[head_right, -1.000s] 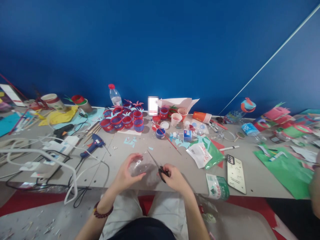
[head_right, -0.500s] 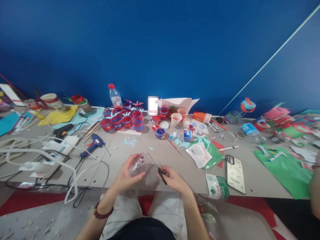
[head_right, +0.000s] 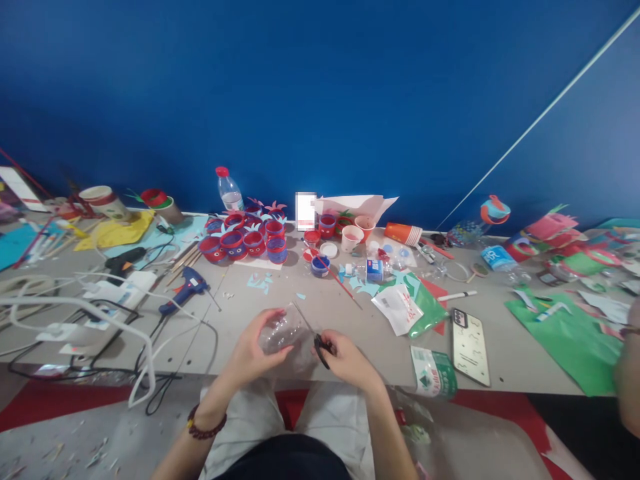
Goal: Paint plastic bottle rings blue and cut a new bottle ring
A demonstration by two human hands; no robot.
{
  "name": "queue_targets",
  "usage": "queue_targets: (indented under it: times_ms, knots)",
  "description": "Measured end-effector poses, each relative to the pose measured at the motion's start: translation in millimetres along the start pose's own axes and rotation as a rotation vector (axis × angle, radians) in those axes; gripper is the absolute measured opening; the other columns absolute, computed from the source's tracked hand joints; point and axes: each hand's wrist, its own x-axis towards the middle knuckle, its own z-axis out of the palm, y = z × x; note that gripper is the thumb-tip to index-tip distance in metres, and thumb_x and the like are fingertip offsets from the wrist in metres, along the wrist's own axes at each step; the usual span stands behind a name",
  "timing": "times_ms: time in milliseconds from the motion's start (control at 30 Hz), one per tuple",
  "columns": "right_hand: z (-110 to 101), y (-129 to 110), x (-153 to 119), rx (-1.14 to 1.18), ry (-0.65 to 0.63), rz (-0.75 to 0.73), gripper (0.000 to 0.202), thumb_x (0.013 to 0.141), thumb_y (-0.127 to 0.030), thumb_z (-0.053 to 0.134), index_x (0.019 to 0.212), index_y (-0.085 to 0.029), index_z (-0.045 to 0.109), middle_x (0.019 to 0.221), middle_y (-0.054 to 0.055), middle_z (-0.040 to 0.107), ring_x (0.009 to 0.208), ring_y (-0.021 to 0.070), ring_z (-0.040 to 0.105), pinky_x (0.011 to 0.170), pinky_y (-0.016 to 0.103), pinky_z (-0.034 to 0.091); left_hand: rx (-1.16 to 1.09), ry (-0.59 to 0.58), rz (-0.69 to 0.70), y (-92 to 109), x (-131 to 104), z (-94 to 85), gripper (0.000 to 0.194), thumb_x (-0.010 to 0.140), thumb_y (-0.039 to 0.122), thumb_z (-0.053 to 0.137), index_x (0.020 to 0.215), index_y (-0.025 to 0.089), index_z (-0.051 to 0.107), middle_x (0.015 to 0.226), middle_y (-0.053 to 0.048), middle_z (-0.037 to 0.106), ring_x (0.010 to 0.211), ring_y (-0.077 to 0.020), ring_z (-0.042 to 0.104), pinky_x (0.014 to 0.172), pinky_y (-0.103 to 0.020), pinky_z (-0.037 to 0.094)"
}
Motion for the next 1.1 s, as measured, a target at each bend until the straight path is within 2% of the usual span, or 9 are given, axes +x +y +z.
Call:
queue_targets:
  times_ms: [100,200,333,500,633,767,867,1100]
  knots:
    - [1,3,4,0.116,0.069,0.030,0.036,0.079,-0.053,0.057,0.067,-0.021,0.044,0.059,-0.005,0.042,0.054,0.0094,0.037,0.049,0.023,0.030,-0.304,-0.011,-0.137,-4,2,-0.2,0.058,0.070,0.032,0.076,0.123,0.021,0.054,0.119,-0.010,0.064,0.105,-0.0257,0.064,0.095,-0.043,0.051]
    - [2,2,6,0.244,0.113,0.126,0.040,0.073,-0.060,0.061,0.072,-0.022,0.047,0.059,-0.006,0.043,0.047,0.0074,0.035,0.042,0.022,0.028,-0.635,-0.050,-0.281,-7,4,-2.8,0.052,0.076,0.043,0.070,0.122,0.019,0.058,0.112,-0.011,0.065,0.103,-0.0262,0.064,0.089,-0.040,0.053]
    - [5,-2,5,0.327,0.097,0.166,0.044,0.068,-0.062,0.065,0.073,-0.020,0.052,0.060,-0.006,0.046,0.044,0.0061,0.037,0.039,0.021,0.032,-0.835,-0.037,-0.396,-6,6,-5.9,0.055,0.075,0.049,0.071,0.121,0.021,0.061,0.104,-0.009,0.064,0.094,-0.0234,0.064,0.079,-0.035,0.055]
    - [10,0,5,0.346,0.087,0.159,0.045,0.067,-0.061,0.069,0.072,-0.020,0.052,0.061,-0.006,0.047,0.045,0.0060,0.039,0.039,0.020,0.035,-0.899,0.013,-0.473,1,6,-5.0,0.063,0.073,0.049,0.073,0.128,0.025,0.055,0.105,-0.007,0.062,0.090,-0.0226,0.065,0.077,-0.036,0.056]
    - [11,1,4,0.362,0.074,0.157,0.044,0.068,-0.061,0.068,0.073,-0.020,0.052,0.059,-0.006,0.048,0.045,0.0064,0.039,0.039,0.020,0.035,-0.898,0.001,-0.518,5,6,-4.0,0.069,0.074,0.054,0.071,0.134,0.027,0.048,0.104,-0.007,0.060,0.088,-0.0238,0.065,0.076,-0.041,0.058]
    - [12,0,3,0.364,0.066,0.150,0.044,0.069,-0.060,0.068,0.073,-0.020,0.054,0.060,-0.006,0.047,0.046,0.0065,0.039,0.040,0.020,0.036,-0.883,-0.012,-0.509,10,5,-3.5,0.070,0.078,0.056,0.066,0.139,0.032,0.040,0.105,-0.005,0.058,0.088,-0.0229,0.064,0.076,-0.042,0.058]
    - [12,0,3,0.358,0.067,0.162,0.044,0.068,-0.060,0.069,0.073,-0.020,0.053,0.063,-0.005,0.050,0.047,0.0060,0.040,0.040,0.019,0.036,-0.867,-0.009,-0.495,10,4,-2.9,0.068,0.078,0.055,0.066,0.137,0.031,0.041,0.105,-0.005,0.058,0.088,-0.0219,0.064,0.076,-0.041,0.058]
    - [12,1,3,0.330,0.059,0.153,0.043,0.067,-0.058,0.070,0.072,-0.020,0.051,0.064,-0.006,0.049,0.048,0.0059,0.041,0.041,0.019,0.036,-0.780,0.023,-0.414,-2,2,-0.3,0.070,0.078,0.051,0.068,0.138,0.030,0.038,0.108,-0.006,0.056,0.090,-0.0218,0.064,0.076,-0.038,0.058]
